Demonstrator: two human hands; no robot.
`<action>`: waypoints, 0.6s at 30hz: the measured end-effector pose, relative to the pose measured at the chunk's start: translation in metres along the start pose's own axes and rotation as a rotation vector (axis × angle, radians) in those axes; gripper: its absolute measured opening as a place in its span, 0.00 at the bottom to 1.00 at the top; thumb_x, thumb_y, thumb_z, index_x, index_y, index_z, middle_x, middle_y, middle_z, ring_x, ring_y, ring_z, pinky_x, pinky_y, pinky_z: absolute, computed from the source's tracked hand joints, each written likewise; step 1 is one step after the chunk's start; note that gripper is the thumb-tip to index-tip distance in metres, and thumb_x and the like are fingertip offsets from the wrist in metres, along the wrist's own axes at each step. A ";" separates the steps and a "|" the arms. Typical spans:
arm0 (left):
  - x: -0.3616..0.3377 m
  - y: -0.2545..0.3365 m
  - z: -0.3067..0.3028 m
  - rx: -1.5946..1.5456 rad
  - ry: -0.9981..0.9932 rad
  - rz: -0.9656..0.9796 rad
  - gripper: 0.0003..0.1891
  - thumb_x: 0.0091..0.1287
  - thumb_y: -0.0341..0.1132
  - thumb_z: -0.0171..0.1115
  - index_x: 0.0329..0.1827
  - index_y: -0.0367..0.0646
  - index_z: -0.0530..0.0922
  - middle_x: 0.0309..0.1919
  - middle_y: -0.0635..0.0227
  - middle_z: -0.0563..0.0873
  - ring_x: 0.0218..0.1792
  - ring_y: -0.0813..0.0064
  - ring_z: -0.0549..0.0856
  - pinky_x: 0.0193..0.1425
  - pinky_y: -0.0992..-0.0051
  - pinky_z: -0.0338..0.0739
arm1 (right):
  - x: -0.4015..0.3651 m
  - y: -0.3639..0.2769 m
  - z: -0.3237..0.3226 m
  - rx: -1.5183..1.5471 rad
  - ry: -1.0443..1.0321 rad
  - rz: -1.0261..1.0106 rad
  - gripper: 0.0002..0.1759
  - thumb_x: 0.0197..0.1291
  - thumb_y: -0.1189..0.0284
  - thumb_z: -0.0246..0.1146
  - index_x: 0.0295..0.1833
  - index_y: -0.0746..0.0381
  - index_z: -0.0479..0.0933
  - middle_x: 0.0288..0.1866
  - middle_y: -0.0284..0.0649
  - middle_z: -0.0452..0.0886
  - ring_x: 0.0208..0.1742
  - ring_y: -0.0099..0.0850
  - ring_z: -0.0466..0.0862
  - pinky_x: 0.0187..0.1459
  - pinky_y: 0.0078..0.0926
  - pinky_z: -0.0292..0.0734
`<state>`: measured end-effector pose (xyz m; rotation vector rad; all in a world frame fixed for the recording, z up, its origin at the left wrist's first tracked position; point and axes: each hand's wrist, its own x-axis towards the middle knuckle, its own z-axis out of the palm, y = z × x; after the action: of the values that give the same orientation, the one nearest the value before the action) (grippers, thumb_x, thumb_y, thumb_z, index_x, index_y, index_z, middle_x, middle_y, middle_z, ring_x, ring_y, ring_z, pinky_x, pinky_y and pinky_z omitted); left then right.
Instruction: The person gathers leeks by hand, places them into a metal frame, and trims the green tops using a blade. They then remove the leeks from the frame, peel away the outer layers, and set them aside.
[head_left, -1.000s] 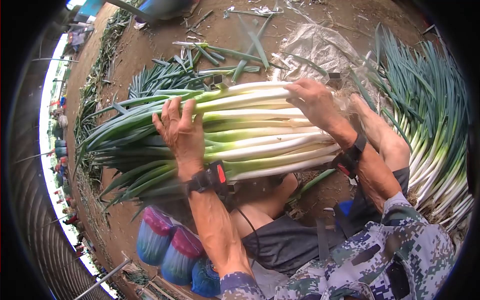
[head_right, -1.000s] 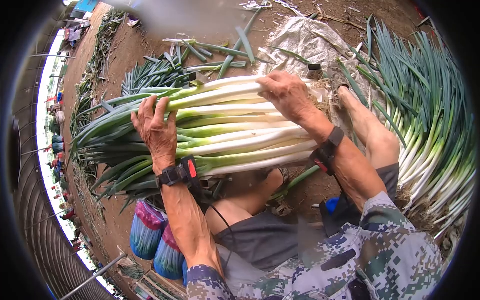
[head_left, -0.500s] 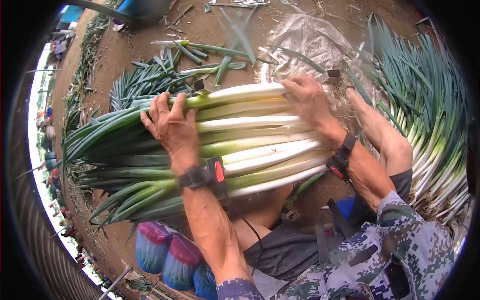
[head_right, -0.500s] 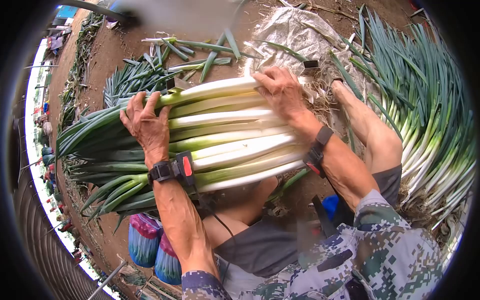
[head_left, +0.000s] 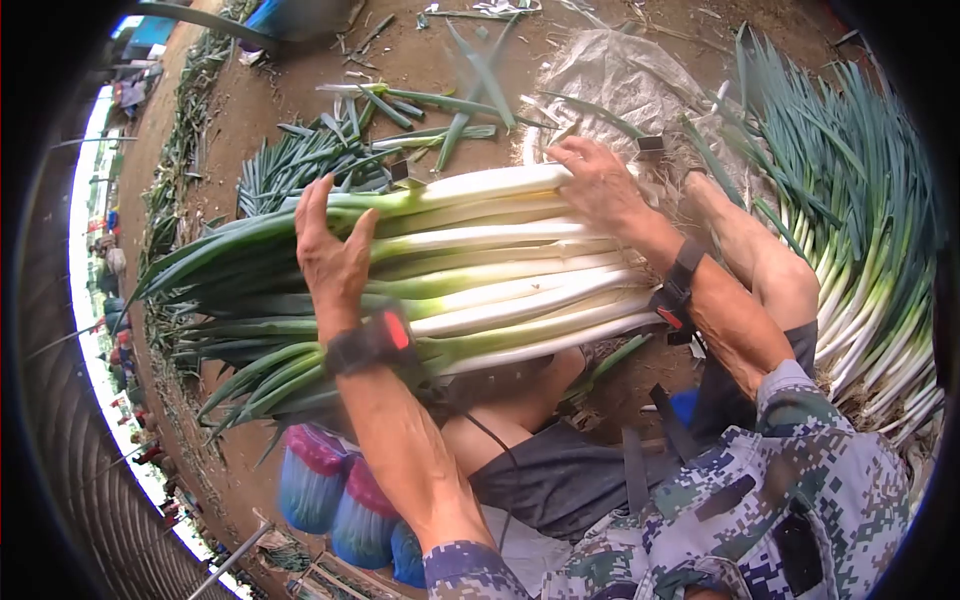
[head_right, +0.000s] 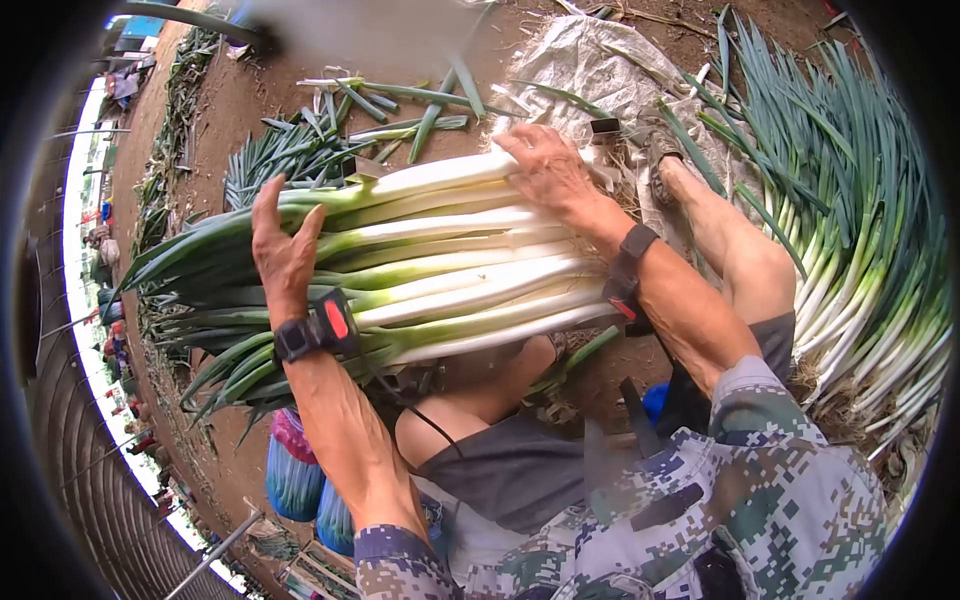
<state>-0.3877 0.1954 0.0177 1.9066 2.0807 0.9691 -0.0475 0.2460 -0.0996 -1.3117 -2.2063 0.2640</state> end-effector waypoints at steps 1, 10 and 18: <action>-0.009 0.008 -0.013 0.113 0.065 0.036 0.26 0.59 0.29 0.76 0.63 0.40 0.80 0.64 0.52 0.81 0.67 0.56 0.79 0.73 0.66 0.72 | 0.004 -0.007 -0.011 0.033 0.010 -0.007 0.20 0.61 0.66 0.71 0.58 0.58 0.82 0.53 0.42 0.84 0.58 0.43 0.82 0.61 0.43 0.77; -0.122 0.029 -0.024 0.385 -0.206 0.037 0.15 0.63 0.33 0.72 0.53 0.45 0.86 0.57 0.60 0.86 0.62 0.57 0.81 0.76 0.54 0.65 | -0.034 -0.034 -0.013 0.126 -0.278 -0.050 0.14 0.61 0.63 0.71 0.49 0.58 0.83 0.44 0.41 0.85 0.48 0.42 0.85 0.48 0.41 0.82; -0.134 0.035 -0.032 0.321 -0.347 0.034 0.17 0.57 0.31 0.73 0.50 0.49 0.85 0.52 0.64 0.85 0.62 0.59 0.80 0.80 0.50 0.58 | -0.021 -0.005 0.001 0.118 -0.158 0.016 0.17 0.62 0.65 0.71 0.56 0.53 0.84 0.51 0.40 0.81 0.56 0.41 0.80 0.56 0.42 0.77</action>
<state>-0.3517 0.0583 0.0214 2.0789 2.0915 0.2860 -0.0441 0.2254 -0.1057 -1.2835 -2.2717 0.5123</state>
